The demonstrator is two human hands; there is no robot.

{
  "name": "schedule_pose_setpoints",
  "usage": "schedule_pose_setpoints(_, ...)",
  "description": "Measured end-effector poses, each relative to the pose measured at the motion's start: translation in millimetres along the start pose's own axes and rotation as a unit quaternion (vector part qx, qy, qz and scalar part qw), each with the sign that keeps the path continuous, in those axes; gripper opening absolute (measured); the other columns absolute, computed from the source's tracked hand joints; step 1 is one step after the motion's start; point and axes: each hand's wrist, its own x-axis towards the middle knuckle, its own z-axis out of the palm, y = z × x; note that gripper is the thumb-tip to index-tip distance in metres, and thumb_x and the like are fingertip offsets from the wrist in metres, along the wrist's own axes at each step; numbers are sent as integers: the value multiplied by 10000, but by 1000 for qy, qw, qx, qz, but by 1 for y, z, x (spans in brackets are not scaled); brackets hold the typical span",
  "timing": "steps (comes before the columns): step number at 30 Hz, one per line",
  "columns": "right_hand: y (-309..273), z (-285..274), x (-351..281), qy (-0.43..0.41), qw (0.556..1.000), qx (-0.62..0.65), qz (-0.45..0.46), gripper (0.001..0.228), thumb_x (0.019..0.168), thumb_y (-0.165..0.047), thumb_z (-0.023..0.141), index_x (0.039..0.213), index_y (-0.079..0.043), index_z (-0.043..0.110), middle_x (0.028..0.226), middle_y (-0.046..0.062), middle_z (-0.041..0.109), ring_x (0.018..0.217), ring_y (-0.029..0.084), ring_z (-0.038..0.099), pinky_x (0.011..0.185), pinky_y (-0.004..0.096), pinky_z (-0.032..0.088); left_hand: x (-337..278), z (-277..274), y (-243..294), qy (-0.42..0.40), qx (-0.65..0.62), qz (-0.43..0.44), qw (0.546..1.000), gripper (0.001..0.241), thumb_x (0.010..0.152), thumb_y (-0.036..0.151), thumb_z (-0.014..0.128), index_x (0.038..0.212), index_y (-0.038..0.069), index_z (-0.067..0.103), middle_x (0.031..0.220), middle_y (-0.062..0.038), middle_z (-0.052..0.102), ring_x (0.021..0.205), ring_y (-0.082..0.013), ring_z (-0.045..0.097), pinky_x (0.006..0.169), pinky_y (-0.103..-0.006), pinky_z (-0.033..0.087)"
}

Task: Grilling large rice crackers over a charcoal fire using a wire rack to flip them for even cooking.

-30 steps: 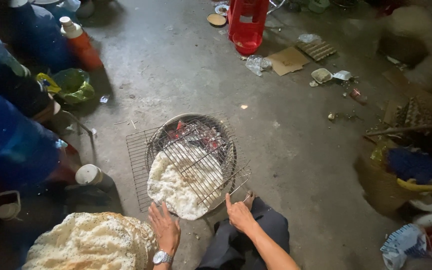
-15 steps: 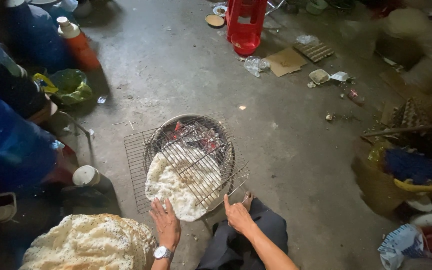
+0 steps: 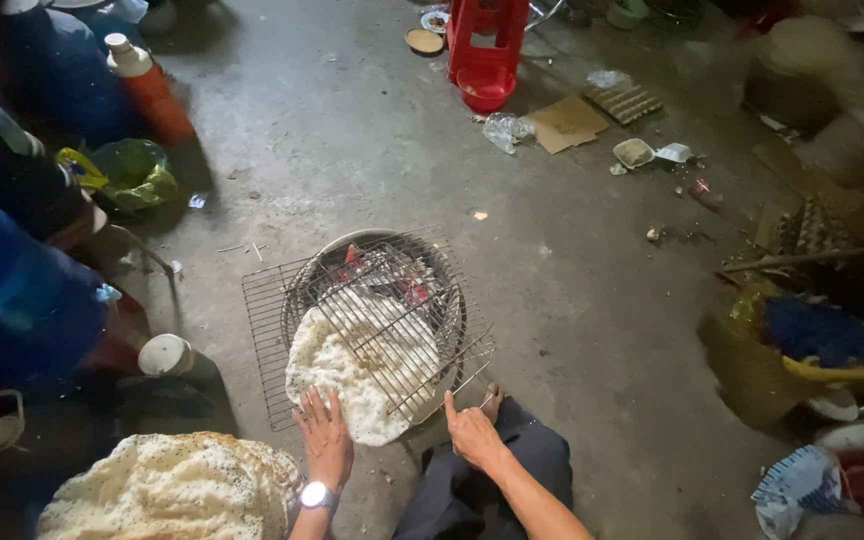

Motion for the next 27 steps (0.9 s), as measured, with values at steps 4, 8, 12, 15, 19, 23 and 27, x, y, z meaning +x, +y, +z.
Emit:
schedule_pose_setpoints(4,-1,-2,-1,4,1000,7,6,712,699,-20,554,1340,208,344,646,184,615,551,299,562,647,337,456,2,6,-2,-3,18,-2,1000,966,550,-128,421,1471,23,174,1568,-290,2,1461,-395,-47,1162,-558,-7)
schedule_pose_setpoints(8,-1,0,0,1,1000,23,21,705,711,-8,553,1353,188,339,653,183,613,562,301,567,664,345,464,4,9,-4,9,19,9,1000,900,601,-81,431,1466,22,202,1566,-290,51,1464,-398,1,1172,-565,12)
schedule_pose_setpoints(12,0,1,-1,-11,1000,11,15,765,677,-28,599,1357,197,328,659,173,624,581,287,577,683,325,453,5,11,-6,-16,33,10,999,842,628,-48,434,1449,24,262,1547,-296,141,1457,-416,84,1175,-572,53)
schedule_pose_setpoints(15,-2,-7,-1,3,1000,15,19,704,710,-29,557,1349,188,356,646,174,615,546,290,562,650,328,458,9,8,-9,-53,19,19,998,815,664,-54,394,1456,23,221,1561,-260,74,1451,-389,20,1172,-549,-29)
schedule_pose_setpoints(19,5,-60,1,74,995,69,-5,586,800,-76,574,1291,196,404,624,179,616,501,307,562,604,367,472,31,-32,-8,-47,-7,75,996,824,612,-29,449,1418,-35,275,1530,-314,129,1443,-428,62,1156,-601,-16)
schedule_pose_setpoints(23,27,-154,35,131,988,77,-23,316,848,-104,560,1127,-2,455,569,60,548,441,201,478,441,291,402,89,-94,8,72,-64,128,987,494,667,-27,595,1155,36,557,1267,-166,558,1236,-299,492,1189,-573,158)
schedule_pose_setpoints(27,43,-275,84,172,979,75,-77,160,714,-9,581,852,-73,527,602,68,606,483,210,557,523,332,476,134,-171,37,108,-165,121,973,267,712,-61,598,961,35,611,935,-90,700,929,-208,657,1170,-508,286)
